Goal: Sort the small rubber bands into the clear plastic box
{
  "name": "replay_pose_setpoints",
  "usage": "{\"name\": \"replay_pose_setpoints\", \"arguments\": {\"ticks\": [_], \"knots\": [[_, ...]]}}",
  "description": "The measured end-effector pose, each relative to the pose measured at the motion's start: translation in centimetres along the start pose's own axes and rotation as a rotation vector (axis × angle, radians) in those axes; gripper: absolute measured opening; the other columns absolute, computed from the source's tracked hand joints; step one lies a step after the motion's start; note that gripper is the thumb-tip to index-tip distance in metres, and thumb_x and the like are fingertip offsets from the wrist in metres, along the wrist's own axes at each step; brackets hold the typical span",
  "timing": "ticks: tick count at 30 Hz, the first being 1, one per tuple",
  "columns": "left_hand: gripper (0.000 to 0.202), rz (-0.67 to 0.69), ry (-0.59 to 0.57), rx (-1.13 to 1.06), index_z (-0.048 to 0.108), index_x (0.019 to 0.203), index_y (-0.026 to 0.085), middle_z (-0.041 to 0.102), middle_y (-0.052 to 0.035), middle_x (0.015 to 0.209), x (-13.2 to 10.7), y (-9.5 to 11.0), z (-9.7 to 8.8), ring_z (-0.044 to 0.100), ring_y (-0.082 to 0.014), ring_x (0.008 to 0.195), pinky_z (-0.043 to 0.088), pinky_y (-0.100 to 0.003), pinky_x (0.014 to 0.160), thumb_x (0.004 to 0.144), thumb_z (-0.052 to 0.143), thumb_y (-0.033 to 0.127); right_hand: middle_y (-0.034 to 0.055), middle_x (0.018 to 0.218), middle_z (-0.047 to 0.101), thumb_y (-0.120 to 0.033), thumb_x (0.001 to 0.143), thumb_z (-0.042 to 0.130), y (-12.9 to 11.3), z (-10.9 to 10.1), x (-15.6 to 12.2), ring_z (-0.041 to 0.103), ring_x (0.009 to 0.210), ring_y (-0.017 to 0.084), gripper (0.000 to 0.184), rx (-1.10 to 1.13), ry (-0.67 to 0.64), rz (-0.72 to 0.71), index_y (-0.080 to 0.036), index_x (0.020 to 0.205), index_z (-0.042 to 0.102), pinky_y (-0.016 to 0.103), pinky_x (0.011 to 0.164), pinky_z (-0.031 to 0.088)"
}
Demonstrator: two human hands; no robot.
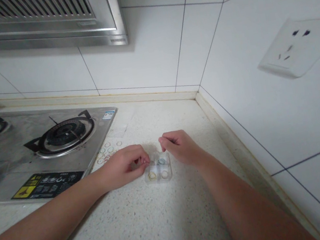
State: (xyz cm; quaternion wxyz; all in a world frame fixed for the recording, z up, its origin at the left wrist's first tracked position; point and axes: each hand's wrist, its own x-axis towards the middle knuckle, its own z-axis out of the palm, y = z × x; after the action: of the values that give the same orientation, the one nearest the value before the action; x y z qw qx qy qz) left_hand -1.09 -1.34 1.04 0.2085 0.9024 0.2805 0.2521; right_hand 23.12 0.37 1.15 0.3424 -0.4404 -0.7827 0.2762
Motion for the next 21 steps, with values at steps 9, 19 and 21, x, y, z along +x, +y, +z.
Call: {"name": "replay_pose_setpoints", "arguments": {"ticks": [9,19,21], "knots": [[0.022,-0.003,-0.131,0.551,0.065,0.104,0.02,0.068,-0.0068,0.098,-0.8,-0.6,-3.2,0.063,-0.0215,0.092,0.048,-0.032,0.073,0.099,0.046,0.03,-0.0002,0.059,0.058,-0.032,0.093,0.049,1.2,0.5,0.3,0.053,0.06,0.013,0.034,-0.107,-0.011,0.056,-0.017,0.065,0.061,0.028,0.061,0.036],[0.025,-0.381,0.082,0.721,0.069,0.102,0.023,0.072,-0.0032,0.106,-2.7,-4.4,-7.9,0.067,-0.0224,0.097,0.047,-0.031,0.07,0.1,0.045,0.033,-0.0024,0.055,0.054,-0.034,0.095,0.049,1.6,0.8,0.3,0.046,0.053,0.011,0.035,-0.192,-0.131,0.081,-0.017,0.076,0.073,0.027,0.054,0.029],[0.026,-0.396,0.069,0.689,0.069,0.102,0.024,0.072,-0.003,0.106,-2.7,-5.0,-7.6,0.067,-0.0215,0.093,0.046,-0.03,0.069,0.099,0.045,0.035,-0.0029,0.053,0.052,-0.036,0.095,0.049,1.6,0.8,0.3,0.043,0.051,0.011,0.037,-0.19,-0.134,0.076,-0.016,0.075,0.072,0.027,0.053,0.027]]}}
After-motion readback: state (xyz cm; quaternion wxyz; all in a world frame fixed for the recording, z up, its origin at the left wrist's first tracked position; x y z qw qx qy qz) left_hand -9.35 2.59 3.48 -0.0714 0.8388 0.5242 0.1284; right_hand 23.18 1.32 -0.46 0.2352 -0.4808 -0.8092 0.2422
